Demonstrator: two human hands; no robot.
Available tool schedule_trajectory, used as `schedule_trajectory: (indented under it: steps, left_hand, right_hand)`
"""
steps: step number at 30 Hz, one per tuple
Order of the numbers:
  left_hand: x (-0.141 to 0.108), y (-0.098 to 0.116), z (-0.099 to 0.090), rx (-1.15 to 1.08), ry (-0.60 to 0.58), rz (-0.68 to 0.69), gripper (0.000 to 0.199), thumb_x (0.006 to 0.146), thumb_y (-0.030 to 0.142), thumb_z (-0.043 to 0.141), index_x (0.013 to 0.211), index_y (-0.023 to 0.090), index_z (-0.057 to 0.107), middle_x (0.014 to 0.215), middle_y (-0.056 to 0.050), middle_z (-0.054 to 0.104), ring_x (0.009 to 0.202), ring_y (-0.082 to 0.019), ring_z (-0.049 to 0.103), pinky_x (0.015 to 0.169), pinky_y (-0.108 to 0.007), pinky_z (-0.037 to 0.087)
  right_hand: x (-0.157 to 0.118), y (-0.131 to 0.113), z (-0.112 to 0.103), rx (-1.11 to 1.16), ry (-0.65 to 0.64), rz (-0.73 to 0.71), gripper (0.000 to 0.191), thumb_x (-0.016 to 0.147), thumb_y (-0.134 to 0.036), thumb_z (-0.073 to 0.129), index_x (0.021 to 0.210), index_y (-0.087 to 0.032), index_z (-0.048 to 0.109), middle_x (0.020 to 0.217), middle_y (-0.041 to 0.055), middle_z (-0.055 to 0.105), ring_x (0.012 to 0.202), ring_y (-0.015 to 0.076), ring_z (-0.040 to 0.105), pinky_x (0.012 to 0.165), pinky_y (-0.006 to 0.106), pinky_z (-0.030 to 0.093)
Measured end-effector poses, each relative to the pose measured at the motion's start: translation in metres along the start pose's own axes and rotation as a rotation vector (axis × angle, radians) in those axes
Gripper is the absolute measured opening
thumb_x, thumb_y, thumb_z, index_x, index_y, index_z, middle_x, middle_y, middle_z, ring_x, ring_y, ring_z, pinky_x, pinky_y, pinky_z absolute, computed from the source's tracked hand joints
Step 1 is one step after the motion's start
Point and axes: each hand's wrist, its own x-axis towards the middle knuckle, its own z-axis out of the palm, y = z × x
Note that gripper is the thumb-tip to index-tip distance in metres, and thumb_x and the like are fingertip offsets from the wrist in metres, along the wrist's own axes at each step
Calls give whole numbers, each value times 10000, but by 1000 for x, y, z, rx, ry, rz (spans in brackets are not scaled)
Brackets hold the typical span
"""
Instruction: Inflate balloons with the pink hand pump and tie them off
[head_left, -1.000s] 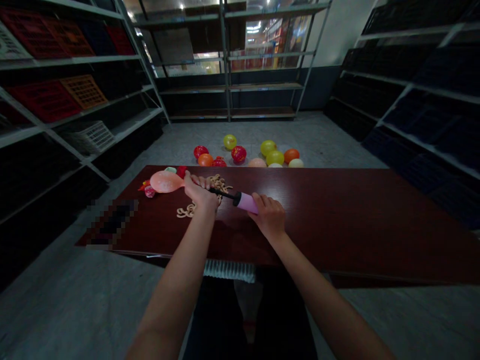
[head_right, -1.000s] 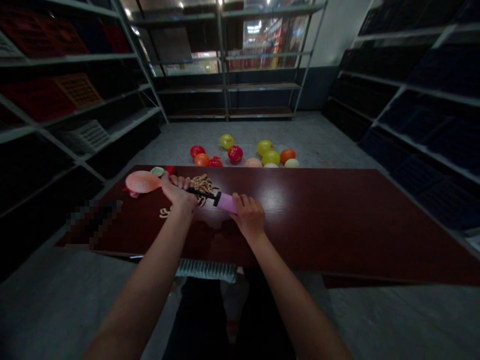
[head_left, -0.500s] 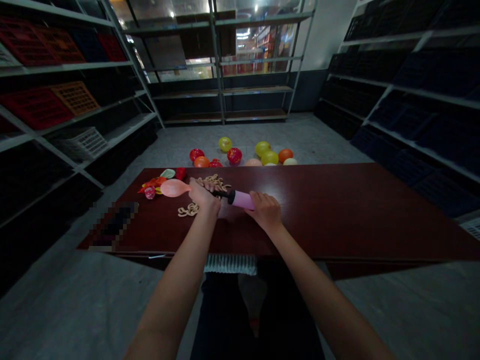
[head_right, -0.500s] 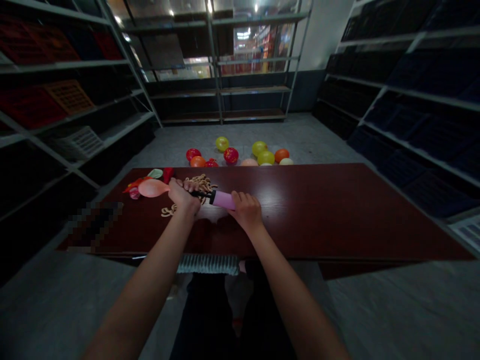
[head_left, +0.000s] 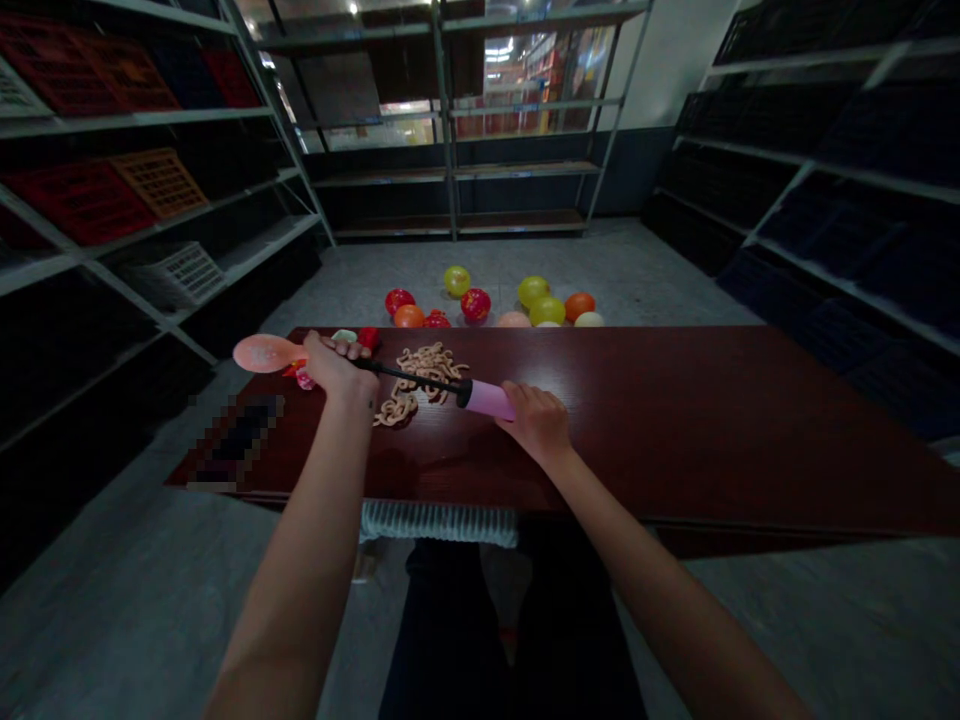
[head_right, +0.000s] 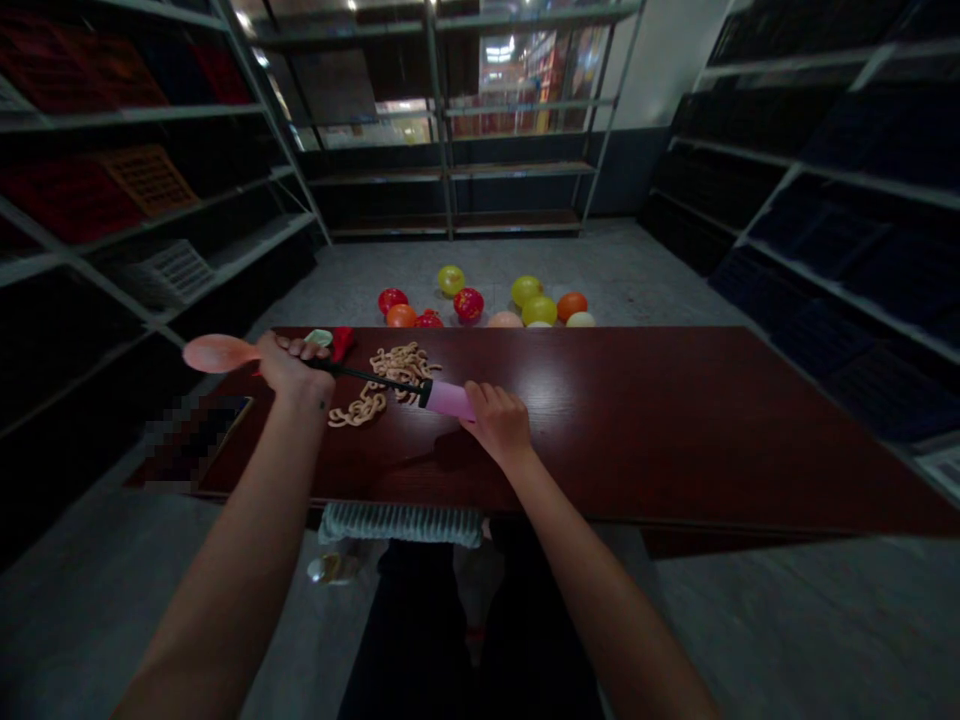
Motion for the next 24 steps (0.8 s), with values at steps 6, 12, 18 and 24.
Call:
schedule_trajectory:
  steps: [6, 12, 18, 24]
  left_hand:
    - [-30, -46, 19, 26, -31, -55, 309, 887, 190, 464, 649, 218, 269, 510, 80, 241, 373, -63, 241, 407, -213, 254]
    - [-67, -85, 36, 94, -106, -86, 329, 892, 175, 483, 645, 220, 271, 491, 73, 268, 389, -65, 257, 426, -227, 244]
    - [-83, -104, 24, 84, -183, -137, 372, 974, 253, 438, 646, 222, 264, 490, 59, 266, 403, -75, 251, 453, -271, 241]
    - [-74, -89, 10, 71, -47, -135, 353, 976, 266, 405, 662, 224, 250, 496, 66, 247, 408, -82, 238, 448, -265, 231]
  right_hand:
    - [1, 5, -2, 14, 2, 80, 463, 828, -400, 778, 1213, -211, 602, 992, 54, 716, 848, 230, 634, 704, 335, 376]
    - [2, 1, -4, 43, -3, 175, 468, 854, -416, 752, 1238, -210, 580, 1009, 66, 708, 845, 234, 619, 705, 344, 377]
    - [2, 4, -5, 63, -38, 164, 487, 855, -397, 756, 1256, -206, 557, 1040, 65, 700, 893, 232, 617, 741, 330, 382]
    - [2, 1, -2, 39, -61, 40, 486, 884, -420, 727, 1283, -201, 555, 1053, 71, 707, 927, 228, 622, 751, 320, 373]
